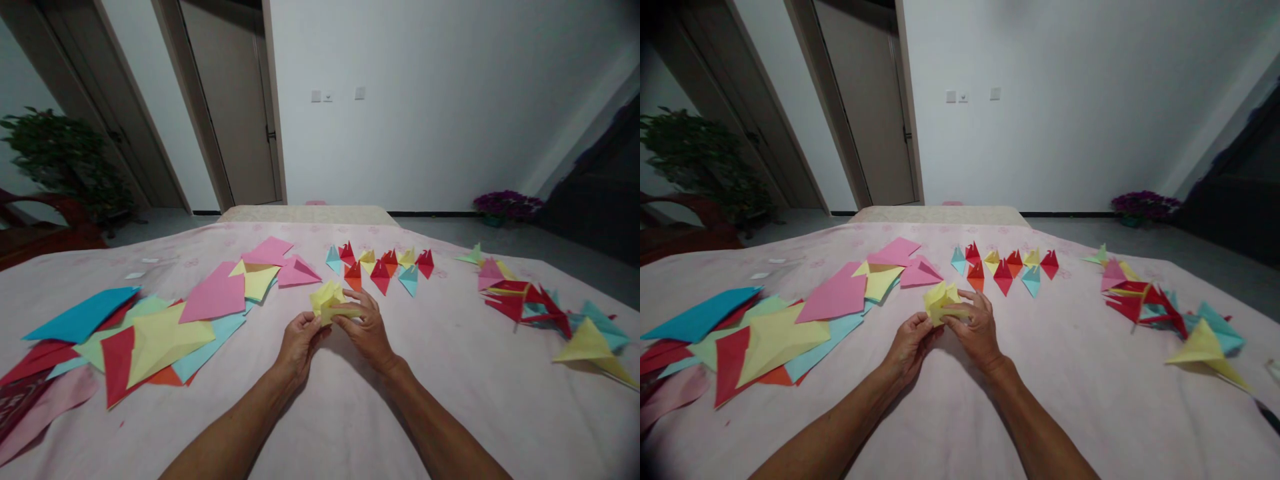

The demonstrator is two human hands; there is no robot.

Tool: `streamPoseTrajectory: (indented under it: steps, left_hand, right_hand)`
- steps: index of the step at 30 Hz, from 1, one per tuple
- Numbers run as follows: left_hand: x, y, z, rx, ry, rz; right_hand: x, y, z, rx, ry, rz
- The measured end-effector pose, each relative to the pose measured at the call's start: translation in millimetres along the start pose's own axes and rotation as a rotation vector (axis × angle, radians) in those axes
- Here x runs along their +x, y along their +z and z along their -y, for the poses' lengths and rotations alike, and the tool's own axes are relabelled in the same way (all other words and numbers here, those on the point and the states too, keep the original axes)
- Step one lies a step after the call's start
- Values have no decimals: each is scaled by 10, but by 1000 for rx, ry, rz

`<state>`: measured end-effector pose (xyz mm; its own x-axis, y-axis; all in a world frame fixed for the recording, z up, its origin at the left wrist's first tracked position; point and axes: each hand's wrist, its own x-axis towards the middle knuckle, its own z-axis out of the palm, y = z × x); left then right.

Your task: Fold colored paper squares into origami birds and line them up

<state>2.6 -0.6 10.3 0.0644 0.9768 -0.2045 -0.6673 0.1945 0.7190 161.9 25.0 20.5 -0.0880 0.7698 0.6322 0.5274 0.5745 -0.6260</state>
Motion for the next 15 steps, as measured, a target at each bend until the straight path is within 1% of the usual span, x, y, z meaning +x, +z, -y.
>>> streamPoseTrajectory:
  steps: [4, 10, 15]
  left_hand:
    - [3, -5, 1, 47, 12, 6]
    - [8, -21, 46, 168, 36, 44]
    - [-22, 7, 40, 169, 12, 87]
  right_hand:
    - [5, 9, -41, 63, 74, 16]
    - [1, 44, -33, 160, 204, -38]
    - [-6, 54, -4, 214, 329, -26]
